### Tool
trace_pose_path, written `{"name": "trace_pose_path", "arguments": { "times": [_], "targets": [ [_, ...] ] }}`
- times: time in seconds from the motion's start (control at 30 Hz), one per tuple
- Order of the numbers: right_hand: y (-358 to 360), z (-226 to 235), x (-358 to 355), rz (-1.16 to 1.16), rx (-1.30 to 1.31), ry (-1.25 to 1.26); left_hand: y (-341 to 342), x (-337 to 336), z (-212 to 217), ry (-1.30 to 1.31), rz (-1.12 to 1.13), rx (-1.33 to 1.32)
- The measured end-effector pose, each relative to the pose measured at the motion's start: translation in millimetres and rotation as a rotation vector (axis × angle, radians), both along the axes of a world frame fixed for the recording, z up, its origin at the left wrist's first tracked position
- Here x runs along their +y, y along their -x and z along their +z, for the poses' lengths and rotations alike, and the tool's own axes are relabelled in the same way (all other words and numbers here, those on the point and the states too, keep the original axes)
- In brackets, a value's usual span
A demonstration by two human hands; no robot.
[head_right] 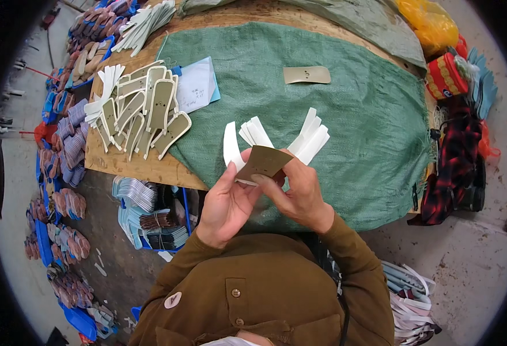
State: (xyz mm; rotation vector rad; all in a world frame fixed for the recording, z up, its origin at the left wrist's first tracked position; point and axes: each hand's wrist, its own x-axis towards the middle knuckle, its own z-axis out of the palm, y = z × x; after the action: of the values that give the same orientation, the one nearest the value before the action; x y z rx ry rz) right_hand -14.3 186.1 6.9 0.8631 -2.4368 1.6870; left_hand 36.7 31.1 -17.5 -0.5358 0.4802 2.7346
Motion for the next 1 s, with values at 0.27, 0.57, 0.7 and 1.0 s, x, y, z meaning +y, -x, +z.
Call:
{"name": "trace_pose_path", "arguments": {
  "times": [0.27,0.57,0.7,1.0],
  "targets": [
    [2.0,1.5,-0.8,-0.007,-0.005,0.014,1.6,2.3,0.2,0.003,0.013,0.008],
    [2.1,-22.8,11.6,0.044,0.177,-0.022,12.8,-8.3,9.1,0.237,-0.05,0.115],
    [0.3,-19.5,15.7,0.069,0.416,-0.077,30.5,-41.2,26.6,0.938,-0.171,0.332],
    [3.9,-10.3,18.9,0.062,0.44,-0.206,18.9,-23.3,51.6,1.785,-0.028,0.705]
  ]
}}
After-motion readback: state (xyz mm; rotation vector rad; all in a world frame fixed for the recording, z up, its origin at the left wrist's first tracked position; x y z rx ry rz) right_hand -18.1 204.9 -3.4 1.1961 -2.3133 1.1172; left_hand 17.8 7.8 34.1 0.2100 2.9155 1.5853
